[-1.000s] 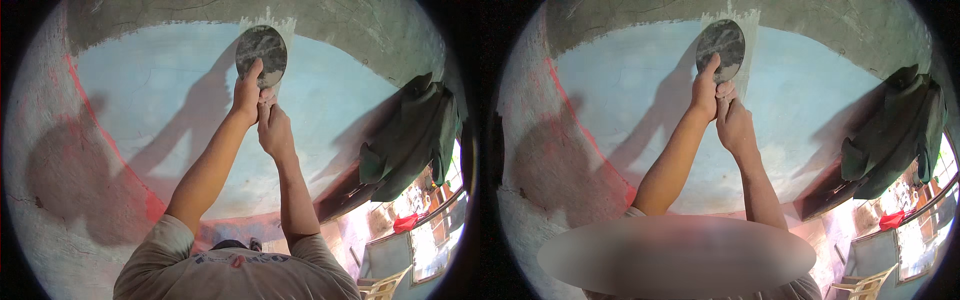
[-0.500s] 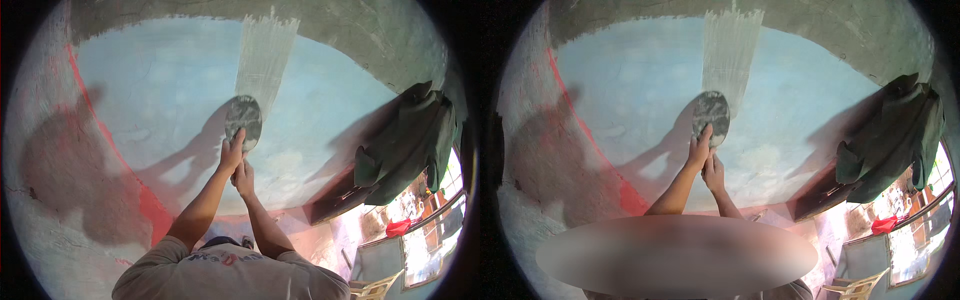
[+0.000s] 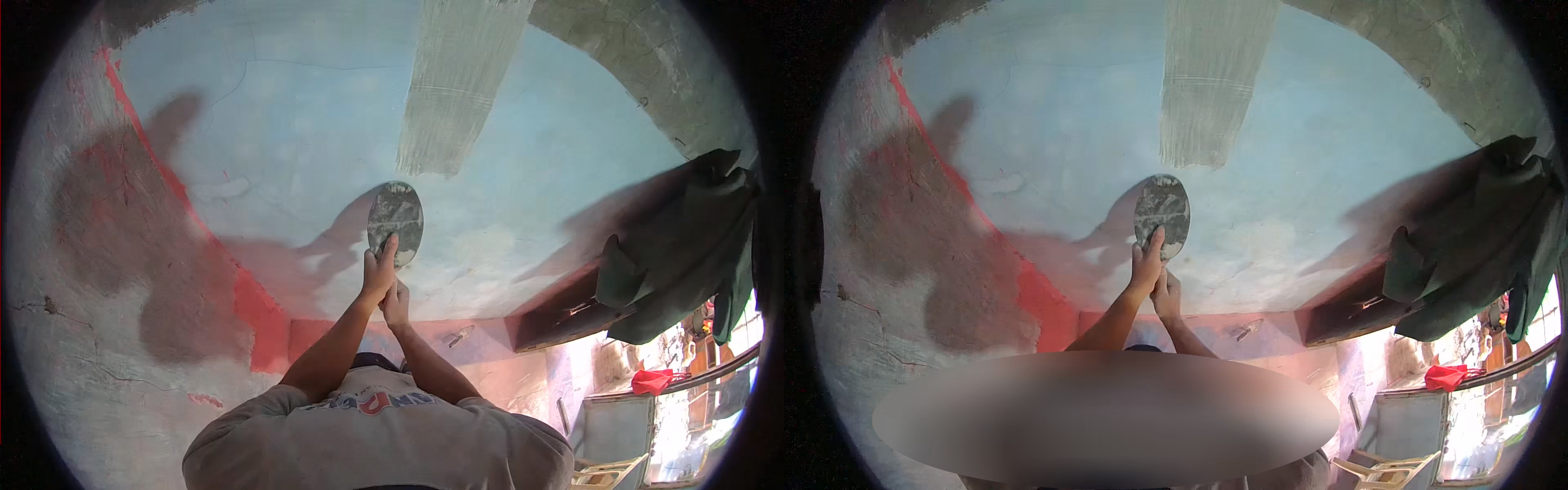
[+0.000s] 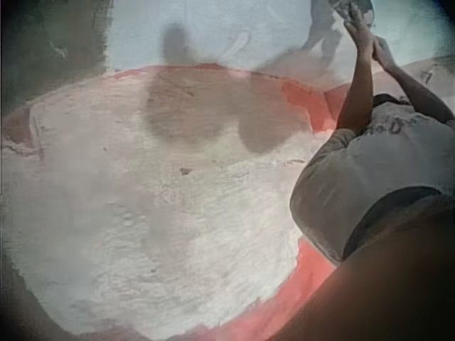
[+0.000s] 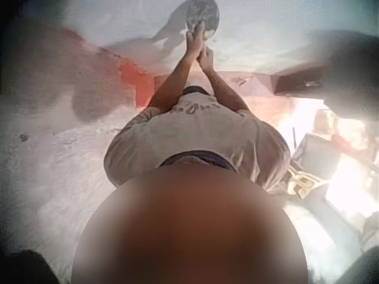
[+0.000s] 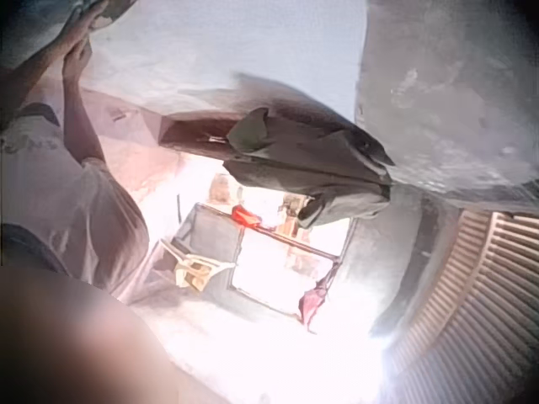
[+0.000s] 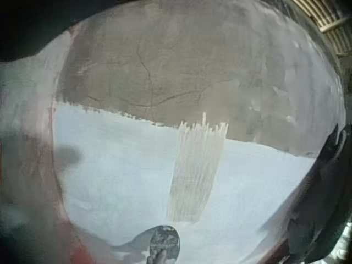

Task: The person applies plaster to a wall using a putty knife, smoothing the plaster onto the surface.

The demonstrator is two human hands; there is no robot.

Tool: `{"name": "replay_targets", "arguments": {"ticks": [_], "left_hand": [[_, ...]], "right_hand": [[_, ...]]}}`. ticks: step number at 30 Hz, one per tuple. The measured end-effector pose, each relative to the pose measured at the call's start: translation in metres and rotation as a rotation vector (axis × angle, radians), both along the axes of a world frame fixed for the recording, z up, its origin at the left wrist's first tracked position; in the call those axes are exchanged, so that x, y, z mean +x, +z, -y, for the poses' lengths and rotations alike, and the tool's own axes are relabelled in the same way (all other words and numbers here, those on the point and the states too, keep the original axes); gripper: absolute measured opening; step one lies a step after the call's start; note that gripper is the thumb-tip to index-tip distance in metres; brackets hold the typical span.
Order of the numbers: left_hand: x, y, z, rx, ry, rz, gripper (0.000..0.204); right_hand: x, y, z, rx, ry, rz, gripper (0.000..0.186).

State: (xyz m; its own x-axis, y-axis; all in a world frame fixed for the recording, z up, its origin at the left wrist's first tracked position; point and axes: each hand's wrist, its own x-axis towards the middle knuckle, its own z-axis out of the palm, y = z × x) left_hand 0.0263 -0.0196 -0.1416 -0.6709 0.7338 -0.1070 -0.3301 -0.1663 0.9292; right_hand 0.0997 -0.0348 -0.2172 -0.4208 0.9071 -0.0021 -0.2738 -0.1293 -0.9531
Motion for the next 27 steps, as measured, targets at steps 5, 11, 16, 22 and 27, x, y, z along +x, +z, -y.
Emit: {"name": "replay_targets", "arguments": {"ticks": [5,11,16,22,27], "left_hand": [[-0.003,0.015,-0.001,0.07,-0.127,-0.022,0.058],[-0.013,0.004,-0.001,0.046,-0.109,-0.048,0.048],[-0.007,0.03,-0.006,0.194,-0.11,0.01,0.05],[-0.003,0.039,-0.002,0.13,-0.082,0.035,0.05],[-0.005,0.036,0.001,0.129,-0.12,0.039,0.051]], "right_hand": [[-0.003,0.004,-0.008,0.147,-0.098,0.025,0.043],[-0.007,0.006,-0.002,0.072,0.001,-0.043,0.042],[-0.01,0.02,-0.013,0.187,-0.087,0.077,0.045],[-0.005,0.026,-0.007,0.214,-0.13,0.124,0.046],[-0.003,0.032,0.0,0.256,-0.191,0.148,0.045]]}}
